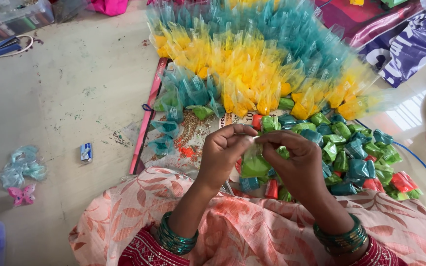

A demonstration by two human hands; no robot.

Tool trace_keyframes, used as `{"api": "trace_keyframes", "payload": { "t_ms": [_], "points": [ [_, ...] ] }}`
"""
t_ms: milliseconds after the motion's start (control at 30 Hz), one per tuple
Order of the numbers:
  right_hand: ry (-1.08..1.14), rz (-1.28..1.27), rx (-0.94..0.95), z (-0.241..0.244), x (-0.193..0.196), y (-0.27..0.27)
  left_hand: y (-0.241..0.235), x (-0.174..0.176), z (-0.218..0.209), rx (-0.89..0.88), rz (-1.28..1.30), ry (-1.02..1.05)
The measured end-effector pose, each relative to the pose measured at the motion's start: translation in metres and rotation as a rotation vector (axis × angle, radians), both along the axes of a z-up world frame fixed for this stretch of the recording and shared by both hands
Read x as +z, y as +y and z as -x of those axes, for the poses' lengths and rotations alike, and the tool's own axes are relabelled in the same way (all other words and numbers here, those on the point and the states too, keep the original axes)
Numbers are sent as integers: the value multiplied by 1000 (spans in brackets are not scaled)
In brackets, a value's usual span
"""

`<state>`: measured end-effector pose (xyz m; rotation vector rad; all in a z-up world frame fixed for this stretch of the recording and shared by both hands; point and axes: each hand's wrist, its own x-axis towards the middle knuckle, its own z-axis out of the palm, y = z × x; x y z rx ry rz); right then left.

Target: The person ties and organizes small colorful plastic packets filled with materials.

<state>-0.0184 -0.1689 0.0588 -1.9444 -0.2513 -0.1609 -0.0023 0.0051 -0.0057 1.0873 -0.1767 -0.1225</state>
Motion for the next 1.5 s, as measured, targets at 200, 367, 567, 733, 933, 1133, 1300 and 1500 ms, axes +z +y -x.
{"api": "trace_keyframes", "payload": {
  "t_ms": [200,367,567,733,933,1133,1300,1500],
  "points": [
    [261,-375,29,-5,-9,-9,-7,22,4,61,33,23],
    [284,-406,-9,-7,-15,-3,-13,26,8,155,-24,-131],
    [155,-406,-88,-4,-18,-4,-10,1,-1,43,2,112],
    [180,-385,-61,-5,-17,-7,-7,-3,-1,17,44,208],
    [41,-49,134,-7,-1,-7,-1,-14,0,40,215,281],
    [-39,175,92,-4,9,-8,0,-12,-3,-1,133,187],
    [-39,34,217,-9,2,-13,-7,-24,-7,152,-104,44],
    [337,-354,45,-8,-12,-12,-18,2,8,262,-215,-101]
  ]
}}
